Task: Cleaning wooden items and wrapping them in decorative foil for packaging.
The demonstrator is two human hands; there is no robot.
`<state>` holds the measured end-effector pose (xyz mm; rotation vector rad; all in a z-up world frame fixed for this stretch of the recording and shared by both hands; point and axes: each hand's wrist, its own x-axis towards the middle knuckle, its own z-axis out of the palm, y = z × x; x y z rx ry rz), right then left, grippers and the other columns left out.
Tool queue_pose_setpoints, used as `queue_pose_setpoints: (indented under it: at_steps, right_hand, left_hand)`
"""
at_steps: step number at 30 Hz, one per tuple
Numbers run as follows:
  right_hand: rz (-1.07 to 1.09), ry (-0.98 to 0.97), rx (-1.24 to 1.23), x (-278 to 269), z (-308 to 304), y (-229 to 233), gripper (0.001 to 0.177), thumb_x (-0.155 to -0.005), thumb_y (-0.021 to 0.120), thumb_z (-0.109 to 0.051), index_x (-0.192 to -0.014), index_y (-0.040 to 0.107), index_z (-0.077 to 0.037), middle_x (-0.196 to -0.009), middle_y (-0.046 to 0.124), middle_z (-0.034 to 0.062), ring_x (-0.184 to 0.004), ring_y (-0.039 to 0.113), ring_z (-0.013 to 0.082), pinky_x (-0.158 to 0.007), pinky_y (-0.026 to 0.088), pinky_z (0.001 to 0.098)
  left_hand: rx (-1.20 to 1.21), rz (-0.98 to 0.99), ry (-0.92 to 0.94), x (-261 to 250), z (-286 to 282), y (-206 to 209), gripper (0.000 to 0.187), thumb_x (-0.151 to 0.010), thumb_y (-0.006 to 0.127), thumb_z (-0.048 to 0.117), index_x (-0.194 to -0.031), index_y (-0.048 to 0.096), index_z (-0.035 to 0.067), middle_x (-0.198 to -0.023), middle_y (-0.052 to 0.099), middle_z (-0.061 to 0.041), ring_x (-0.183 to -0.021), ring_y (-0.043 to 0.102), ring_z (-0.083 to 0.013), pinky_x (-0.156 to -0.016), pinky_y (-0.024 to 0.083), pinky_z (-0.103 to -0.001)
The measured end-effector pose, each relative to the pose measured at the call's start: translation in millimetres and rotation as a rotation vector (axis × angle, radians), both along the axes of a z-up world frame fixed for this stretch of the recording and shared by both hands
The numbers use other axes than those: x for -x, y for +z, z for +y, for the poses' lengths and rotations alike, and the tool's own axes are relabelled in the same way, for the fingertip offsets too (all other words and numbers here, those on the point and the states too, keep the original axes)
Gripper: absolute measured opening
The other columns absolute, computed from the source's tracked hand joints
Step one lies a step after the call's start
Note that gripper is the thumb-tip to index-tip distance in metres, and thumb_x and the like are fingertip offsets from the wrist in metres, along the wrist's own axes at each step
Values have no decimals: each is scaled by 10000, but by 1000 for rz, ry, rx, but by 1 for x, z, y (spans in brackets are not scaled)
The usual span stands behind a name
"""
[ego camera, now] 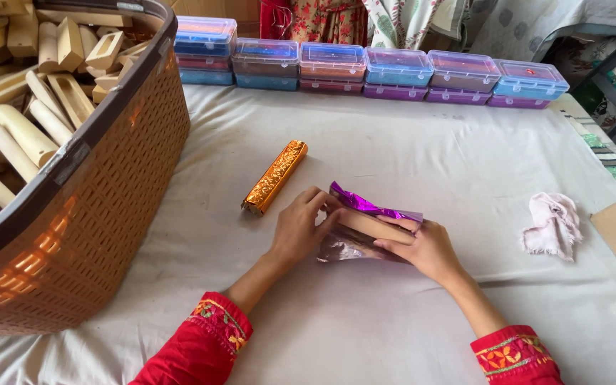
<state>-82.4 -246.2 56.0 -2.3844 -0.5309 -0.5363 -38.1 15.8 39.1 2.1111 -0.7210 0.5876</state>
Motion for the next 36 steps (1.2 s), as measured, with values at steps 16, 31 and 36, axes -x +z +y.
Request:
queue_pose_setpoints:
  at_steps: [16,31,36]
  right_hand:
    - [104,47,-189,3,-4,14,473,-765,864,-225,-1188,741,-52,-1025,756,52,-910,720,142,-821,564,289]
    - [342,199,-474,-2,-9,-11,455,-834,816,-196,-1240,703,-24,-1145,742,39,-1018,703,120,-890,574,265]
    - [642,242,-494,3,1,-6,487,-794,834,-202,-1232,716,-27,-1120,772,71,-967,740,139,-864,609,284]
  left_hand:
    - [488,697,-281,-37,-4,-34,543,-961,728,168,-1326,360,5,-1191,651,-154,-979,705,-175,-774,564,-346]
    - [219,347,-91,-31,-7,-49,217,-961,698,195,-1081,745,21,-980,658,-59,-786,658,-156,-741,541,-312]
    - [130,390,-18,-19,-7,-34,320,-789,726,68,-1107,751,47,-1092,697,-71,-871,709,-171,-779,574,-312]
